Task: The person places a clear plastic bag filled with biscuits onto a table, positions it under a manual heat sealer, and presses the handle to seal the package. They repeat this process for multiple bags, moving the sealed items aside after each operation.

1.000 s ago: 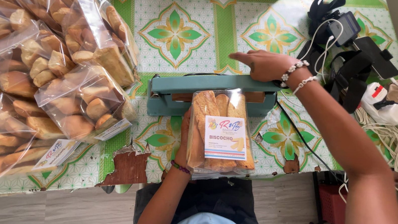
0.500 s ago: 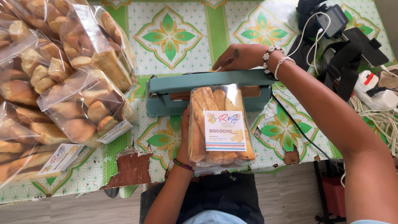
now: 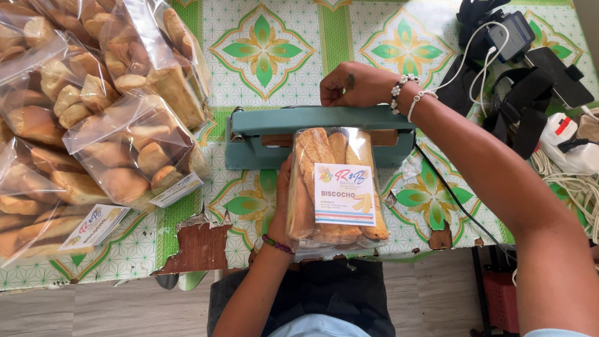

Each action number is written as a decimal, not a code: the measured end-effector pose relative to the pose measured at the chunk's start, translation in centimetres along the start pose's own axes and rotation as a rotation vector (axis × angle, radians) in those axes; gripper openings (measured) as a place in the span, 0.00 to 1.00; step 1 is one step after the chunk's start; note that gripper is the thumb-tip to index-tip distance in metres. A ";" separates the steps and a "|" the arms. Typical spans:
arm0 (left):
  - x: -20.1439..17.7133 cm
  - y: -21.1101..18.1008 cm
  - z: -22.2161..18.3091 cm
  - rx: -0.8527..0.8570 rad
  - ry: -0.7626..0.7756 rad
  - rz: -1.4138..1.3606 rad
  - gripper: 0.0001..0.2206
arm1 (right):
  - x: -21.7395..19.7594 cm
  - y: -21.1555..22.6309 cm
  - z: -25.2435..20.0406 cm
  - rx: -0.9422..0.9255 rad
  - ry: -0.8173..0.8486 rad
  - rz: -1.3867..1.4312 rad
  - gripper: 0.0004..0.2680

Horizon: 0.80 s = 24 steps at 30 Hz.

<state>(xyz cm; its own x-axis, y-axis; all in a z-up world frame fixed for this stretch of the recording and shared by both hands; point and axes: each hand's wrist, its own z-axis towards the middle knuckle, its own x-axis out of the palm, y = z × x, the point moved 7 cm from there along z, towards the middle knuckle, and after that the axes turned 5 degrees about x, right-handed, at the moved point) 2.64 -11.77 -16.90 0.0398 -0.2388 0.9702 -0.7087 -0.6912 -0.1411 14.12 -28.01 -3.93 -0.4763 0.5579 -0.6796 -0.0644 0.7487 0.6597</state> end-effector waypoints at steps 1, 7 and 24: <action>0.1 0.0 -0.1 -0.007 0.003 0.012 0.20 | 0.0 0.1 -0.1 -0.009 0.000 0.004 0.04; -0.3 0.2 -0.2 0.045 0.001 0.017 0.20 | -0.5 0.1 -0.6 -0.035 -0.007 -0.026 0.07; 4.1 0.6 -1.2 -0.171 -0.031 0.015 0.33 | -0.9 -2.8 -4.4 0.211 0.126 0.020 0.36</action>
<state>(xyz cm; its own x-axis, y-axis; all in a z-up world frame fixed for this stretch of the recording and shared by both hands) 1.56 -12.32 -12.74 0.0480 -0.2714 0.9613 -0.8187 -0.5621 -0.1178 10.85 -32.18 -3.75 -0.5824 0.5342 -0.6127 0.1245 0.8034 0.5822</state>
